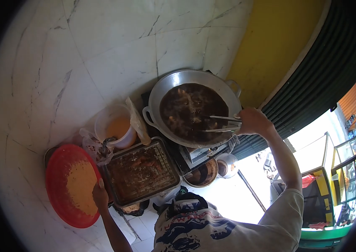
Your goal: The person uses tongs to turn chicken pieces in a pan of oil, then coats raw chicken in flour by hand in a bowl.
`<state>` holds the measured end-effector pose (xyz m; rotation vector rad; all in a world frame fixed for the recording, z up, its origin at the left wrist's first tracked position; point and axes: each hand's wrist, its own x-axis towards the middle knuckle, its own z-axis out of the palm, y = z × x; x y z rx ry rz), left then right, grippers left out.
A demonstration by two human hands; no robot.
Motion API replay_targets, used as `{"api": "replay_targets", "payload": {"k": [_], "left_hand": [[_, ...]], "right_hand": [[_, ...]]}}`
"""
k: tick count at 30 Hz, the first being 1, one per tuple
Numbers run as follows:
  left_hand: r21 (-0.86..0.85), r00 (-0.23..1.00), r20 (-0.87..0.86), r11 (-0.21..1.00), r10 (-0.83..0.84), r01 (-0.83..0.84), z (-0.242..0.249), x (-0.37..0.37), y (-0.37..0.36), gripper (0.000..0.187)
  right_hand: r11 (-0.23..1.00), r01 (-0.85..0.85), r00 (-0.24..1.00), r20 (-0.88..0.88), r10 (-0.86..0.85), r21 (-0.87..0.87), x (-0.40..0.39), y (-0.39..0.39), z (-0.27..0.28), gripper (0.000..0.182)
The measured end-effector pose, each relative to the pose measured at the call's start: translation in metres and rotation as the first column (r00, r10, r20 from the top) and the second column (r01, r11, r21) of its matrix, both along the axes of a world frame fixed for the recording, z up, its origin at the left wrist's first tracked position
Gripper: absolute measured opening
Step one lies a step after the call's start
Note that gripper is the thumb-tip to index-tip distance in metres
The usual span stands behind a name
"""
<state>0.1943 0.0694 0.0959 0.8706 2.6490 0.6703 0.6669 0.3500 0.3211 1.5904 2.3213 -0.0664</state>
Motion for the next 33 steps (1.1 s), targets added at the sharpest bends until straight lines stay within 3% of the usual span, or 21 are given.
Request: {"api": "replay_targets", "payload": {"k": [4, 6, 12, 21, 28, 30, 33], "left_hand": [[0.019, 1.000, -0.029, 1.000, 0.001, -0.001, -0.006, -0.002, -0.001, 0.061], [0.035, 0.999, -0.039, 0.999, -0.002, 0.003, -0.007, -0.003, -0.002, 0.061], [0.039, 1.000, -0.024, 0.999, -0.012, 0.012, -0.002, -0.002, -0.002, 0.060], [0.015, 1.000, -0.028, 1.000, -0.009, 0.009, -0.005, -0.004, -0.002, 0.058], [0.032, 1.000, -0.026, 0.999, 0.013, -0.012, -0.004, -0.002, 0.000, 0.058], [0.030, 1.000, -0.026, 0.999, 0.010, -0.009, -0.004, -0.002, 0.000, 0.058], [0.049, 0.999, -0.034, 0.999, 0.014, -0.012, -0.004, 0.000, 0.000, 0.057]], "right_hand": [[0.992, -0.094, 0.991, 0.102, 0.086, 0.078, -0.023, -0.006, -0.012, 0.044], [0.982, -0.115, 0.990, 0.093, 0.102, 0.148, -0.032, -0.001, -0.026, 0.027], [0.926, -0.172, 0.985, 0.038, 0.169, 0.335, -0.049, 0.027, -0.064, 0.024], [0.891, -0.065, 0.992, -0.066, 0.106, 0.449, -0.063, 0.079, -0.094, 0.015], [0.896, 0.005, 0.997, -0.072, 0.030, 0.444, -0.049, 0.108, -0.094, 0.018], [0.893, 0.051, 0.995, -0.095, -0.009, 0.447, -0.042, 0.108, -0.088, 0.033], [0.885, 0.095, 0.994, -0.097, -0.056, 0.456, -0.030, 0.107, -0.082, 0.034]]}}
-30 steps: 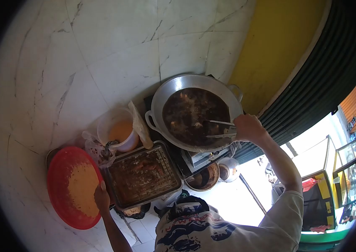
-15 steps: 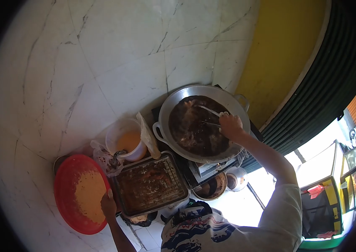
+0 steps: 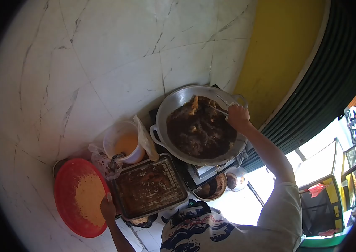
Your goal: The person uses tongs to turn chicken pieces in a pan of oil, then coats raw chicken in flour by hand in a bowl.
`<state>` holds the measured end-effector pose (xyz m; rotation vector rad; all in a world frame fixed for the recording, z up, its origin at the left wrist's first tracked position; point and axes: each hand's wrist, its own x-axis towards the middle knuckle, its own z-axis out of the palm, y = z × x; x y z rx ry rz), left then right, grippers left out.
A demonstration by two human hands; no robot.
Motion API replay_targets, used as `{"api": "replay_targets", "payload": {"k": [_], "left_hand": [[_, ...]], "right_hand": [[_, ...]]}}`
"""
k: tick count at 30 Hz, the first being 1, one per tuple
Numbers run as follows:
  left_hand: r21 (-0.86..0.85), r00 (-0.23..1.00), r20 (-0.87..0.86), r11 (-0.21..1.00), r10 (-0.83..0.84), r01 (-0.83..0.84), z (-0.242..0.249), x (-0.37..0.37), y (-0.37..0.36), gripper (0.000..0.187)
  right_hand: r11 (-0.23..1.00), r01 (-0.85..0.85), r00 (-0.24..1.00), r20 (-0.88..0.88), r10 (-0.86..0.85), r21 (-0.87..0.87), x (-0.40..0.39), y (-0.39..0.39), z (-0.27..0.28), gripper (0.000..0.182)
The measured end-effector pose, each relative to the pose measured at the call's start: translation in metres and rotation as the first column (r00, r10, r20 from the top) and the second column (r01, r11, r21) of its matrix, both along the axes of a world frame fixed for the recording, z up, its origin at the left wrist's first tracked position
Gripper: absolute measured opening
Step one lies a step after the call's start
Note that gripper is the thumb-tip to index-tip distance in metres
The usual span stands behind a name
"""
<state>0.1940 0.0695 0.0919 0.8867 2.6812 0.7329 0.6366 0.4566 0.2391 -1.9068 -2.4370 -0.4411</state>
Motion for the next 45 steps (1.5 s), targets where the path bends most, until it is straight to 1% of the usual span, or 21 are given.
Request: {"api": "replay_targets", "payload": {"k": [2, 4, 5, 7, 9, 10, 12, 16, 21, 22, 24, 27, 31, 33, 34, 37, 39, 40, 42, 43, 45], "left_hand": [[0.039, 1.000, -0.009, 0.999, -0.019, 0.019, -0.002, -0.002, -0.001, 0.057], [0.010, 1.000, -0.001, 1.000, -0.007, 0.007, 0.006, 0.003, 0.001, 0.057], [-0.015, 1.000, 0.004, 1.000, 0.007, -0.007, 0.009, 0.004, 0.003, 0.057], [-0.005, 1.000, 0.006, 1.000, 0.003, -0.003, 0.008, 0.002, 0.004, 0.057], [0.000, 1.000, 0.011, 1.000, -0.002, 0.002, 0.006, 0.002, 0.003, 0.057], [0.002, 1.000, -0.002, 1.000, -0.011, 0.011, 0.006, 0.002, 0.003, 0.056], [-0.002, 1.000, -0.013, 1.000, -0.019, 0.019, 0.006, 0.002, 0.003, 0.056], [-0.031, 0.999, -0.036, 0.999, -0.020, 0.019, -0.003, -0.004, 0.001, 0.056], [-0.050, 1.000, -0.014, 0.998, -0.024, 0.023, -0.005, -0.005, 0.001, 0.056], [-0.026, 0.999, -0.022, 0.999, -0.033, 0.033, -0.007, -0.006, 0.000, 0.057], [-0.002, 0.999, -0.028, 0.999, -0.046, 0.046, -0.008, -0.006, 0.000, 0.057], [-0.018, 0.999, -0.012, 0.998, -0.052, 0.052, -0.005, -0.004, -0.001, 0.057], [-0.030, 0.999, -0.021, 0.998, -0.049, 0.049, -0.006, -0.006, 0.000, 0.058], [-0.043, 0.999, -0.008, 0.998, -0.048, 0.047, -0.006, -0.006, -0.001, 0.059], [-0.033, 0.999, -0.023, 0.998, -0.047, 0.046, -0.006, -0.006, -0.001, 0.059], [-0.031, 0.999, -0.033, 0.999, -0.043, 0.042, -0.003, -0.004, 0.000, 0.060], [-0.040, 0.999, -0.029, 0.998, -0.040, 0.039, -0.004, -0.005, -0.001, 0.060], [-0.025, 0.998, -0.045, 0.999, -0.042, 0.041, -0.007, -0.006, -0.001, 0.060], [-0.010, 0.997, -0.061, 0.999, -0.044, 0.043, -0.008, -0.006, -0.002, 0.060], [-0.016, 0.998, -0.050, 0.999, -0.035, 0.034, -0.006, -0.004, -0.001, 0.060], [-0.021, 0.999, -0.040, 1.000, -0.020, 0.019, -0.006, -0.004, -0.001, 0.061]], "right_hand": [[0.999, 0.023, 1.000, 0.018, -0.023, -0.022, 0.007, -0.007, 0.010, 0.033], [0.998, 0.046, 0.999, 0.032, -0.044, -0.038, 0.014, -0.015, 0.021, 0.033], [0.995, 0.064, 0.997, 0.052, -0.060, -0.075, 0.019, -0.019, 0.024, 0.031], [0.990, 0.082, 0.994, 0.076, -0.074, -0.111, 0.023, -0.026, 0.032, 0.029], [0.975, 0.108, 0.990, 0.112, -0.087, -0.194, 0.026, -0.037, 0.038, 0.026], [0.974, 0.109, 0.989, 0.116, -0.087, -0.199, 0.027, -0.042, 0.041, 0.026], [0.978, 0.057, 0.988, 0.155, -0.025, -0.200, 0.027, -0.053, 0.044, 0.018], [0.956, 0.060, 0.981, 0.196, -0.003, -0.289, 0.021, -0.071, 0.053, 0.019], [0.925, 0.016, 0.988, 0.150, 0.044, -0.380, 0.014, -0.090, 0.056, 0.026], [0.923, 0.021, 0.988, 0.151, 0.040, -0.383, 0.013, -0.094, 0.056, 0.026], [0.919, -0.040, 0.988, 0.121, 0.095, -0.393, 0.011, -0.099, 0.055, 0.028], [0.896, -0.068, 0.992, 0.070, 0.109, -0.438, 0.007, -0.109, 0.061, 0.030], [0.894, -0.089, 0.993, 0.032, 0.114, -0.438, 0.007, -0.117, 0.071, 0.034], [0.896, -0.099, 0.993, 0.013, 0.116, -0.432, 0.008, -0.124, 0.084, 0.041], [0.897, -0.100, 0.993, 0.014, 0.118, -0.431, 0.010, -0.127, 0.089, 0.041], [0.895, -0.140, 0.987, 0.012, 0.160, -0.423, 0.013, -0.137, 0.107, 0.046], [0.859, -0.100, 0.985, 0.070, 0.155, -0.503, 0.011, -0.143, 0.120, 0.046], [0.858, -0.103, 0.985, 0.070, 0.159, -0.503, 0.009, -0.144, 0.121, 0.046], [0.861, -0.100, 0.968, 0.151, 0.200, -0.499, 0.005, -0.148, 0.120, 0.044], [0.861, -0.102, 0.968, 0.151, 0.202, -0.499, 0.005, -0.148, 0.115, 0.044], [0.875, -0.209, 0.952, 0.113, 0.284, -0.437, 0.003, -0.140, 0.096, 0.027]]}}
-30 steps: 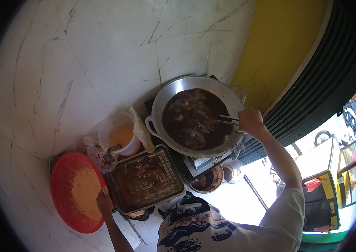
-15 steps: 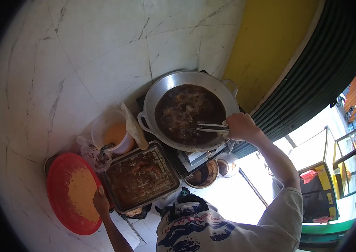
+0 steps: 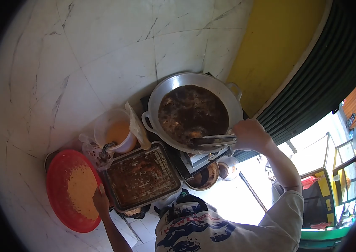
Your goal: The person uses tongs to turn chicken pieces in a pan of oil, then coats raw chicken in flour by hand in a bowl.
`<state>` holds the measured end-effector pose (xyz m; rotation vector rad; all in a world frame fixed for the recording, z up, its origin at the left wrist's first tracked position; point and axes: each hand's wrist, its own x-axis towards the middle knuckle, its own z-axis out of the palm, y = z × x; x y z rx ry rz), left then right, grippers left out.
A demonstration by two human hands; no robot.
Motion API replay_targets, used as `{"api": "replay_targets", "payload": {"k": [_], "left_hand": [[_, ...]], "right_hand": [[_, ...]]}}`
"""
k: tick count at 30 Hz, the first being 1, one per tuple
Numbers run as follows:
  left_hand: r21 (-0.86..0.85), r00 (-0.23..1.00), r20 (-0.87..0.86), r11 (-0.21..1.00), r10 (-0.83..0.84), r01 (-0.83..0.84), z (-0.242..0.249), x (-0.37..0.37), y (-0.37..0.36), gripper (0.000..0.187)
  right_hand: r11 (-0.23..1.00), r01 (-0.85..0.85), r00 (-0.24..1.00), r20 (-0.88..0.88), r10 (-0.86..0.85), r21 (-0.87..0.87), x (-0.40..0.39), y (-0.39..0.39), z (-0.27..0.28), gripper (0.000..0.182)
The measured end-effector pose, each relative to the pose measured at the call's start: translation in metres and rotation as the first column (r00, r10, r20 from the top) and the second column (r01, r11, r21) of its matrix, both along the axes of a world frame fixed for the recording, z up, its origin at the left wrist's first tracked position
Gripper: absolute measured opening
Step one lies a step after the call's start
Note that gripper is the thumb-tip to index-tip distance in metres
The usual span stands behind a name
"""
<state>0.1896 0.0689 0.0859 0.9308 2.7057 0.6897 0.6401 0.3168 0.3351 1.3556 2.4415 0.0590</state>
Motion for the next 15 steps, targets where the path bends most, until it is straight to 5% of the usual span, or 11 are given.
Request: {"api": "replay_targets", "payload": {"k": [4, 15], "left_hand": [[-0.021, 1.000, 0.013, 1.000, 0.000, 0.000, 0.004, 0.001, 0.000, 0.060], [-0.042, 0.999, 0.027, 0.998, 0.037, -0.035, 0.010, 0.006, 0.002, 0.058]], "right_hand": [[0.999, 0.030, 0.996, 0.082, -0.029, -0.010, -0.014, 0.019, -0.034, 0.025], [0.980, 0.002, 0.996, -0.083, 0.015, 0.197, -0.033, 0.084, -0.088, 0.022]]}}
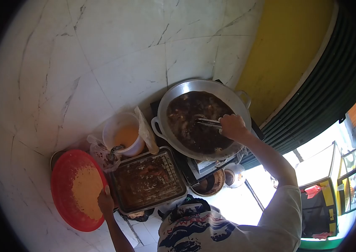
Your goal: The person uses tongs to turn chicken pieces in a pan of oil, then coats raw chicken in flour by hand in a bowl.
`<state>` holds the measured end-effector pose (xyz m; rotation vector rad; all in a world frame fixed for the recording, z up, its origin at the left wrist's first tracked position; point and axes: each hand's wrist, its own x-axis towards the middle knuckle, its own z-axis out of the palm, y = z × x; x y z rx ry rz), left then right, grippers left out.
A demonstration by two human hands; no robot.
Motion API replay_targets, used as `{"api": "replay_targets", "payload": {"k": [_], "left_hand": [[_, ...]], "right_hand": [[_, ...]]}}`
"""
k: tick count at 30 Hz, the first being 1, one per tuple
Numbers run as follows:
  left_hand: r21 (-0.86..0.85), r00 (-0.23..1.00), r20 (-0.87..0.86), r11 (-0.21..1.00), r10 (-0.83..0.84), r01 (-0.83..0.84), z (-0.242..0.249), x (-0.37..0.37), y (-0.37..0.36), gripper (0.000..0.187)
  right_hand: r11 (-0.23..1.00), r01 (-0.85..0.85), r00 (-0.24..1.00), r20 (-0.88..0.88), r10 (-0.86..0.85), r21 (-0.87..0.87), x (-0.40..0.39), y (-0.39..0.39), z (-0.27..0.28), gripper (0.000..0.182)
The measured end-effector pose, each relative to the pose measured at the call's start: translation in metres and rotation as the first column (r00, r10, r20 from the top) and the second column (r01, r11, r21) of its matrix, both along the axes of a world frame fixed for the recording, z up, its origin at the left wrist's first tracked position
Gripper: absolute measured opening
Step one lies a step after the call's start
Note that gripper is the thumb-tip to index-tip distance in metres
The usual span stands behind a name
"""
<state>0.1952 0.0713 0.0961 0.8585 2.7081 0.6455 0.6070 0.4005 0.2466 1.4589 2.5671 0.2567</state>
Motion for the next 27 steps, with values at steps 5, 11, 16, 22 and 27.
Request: {"api": "replay_targets", "payload": {"k": [5, 11, 16, 22, 27], "left_hand": [[0.036, 1.000, -0.028, 0.999, 0.008, -0.007, -0.002, 0.001, 0.000, 0.055], [0.021, 0.999, -0.021, 0.999, 0.034, -0.033, -0.006, -0.001, 0.000, 0.055], [-0.011, 0.999, -0.031, 0.999, 0.030, -0.030, 0.000, 0.001, 0.003, 0.055], [-0.005, 0.999, -0.036, 1.000, 0.025, -0.025, -0.001, 0.001, 0.003, 0.056], [-0.005, 0.999, -0.038, 1.000, 0.009, -0.009, 0.001, 0.001, 0.003, 0.058]], "right_hand": [[0.998, 0.025, 0.999, -0.026, -0.023, 0.057, -0.003, 0.031, -0.017, 0.018], [0.990, 0.039, 0.997, -0.071, -0.030, 0.132, -0.006, 0.051, -0.018, 0.019], [0.996, 0.081, 0.994, -0.079, -0.078, 0.036, -0.009, 0.049, -0.006, 0.028], [0.999, 0.034, 0.997, -0.063, -0.035, -0.020, -0.010, 0.033, -0.005, 0.027], [0.999, -0.029, 0.992, -0.128, 0.024, -0.036, -0.014, 0.017, 0.000, 0.027]]}}
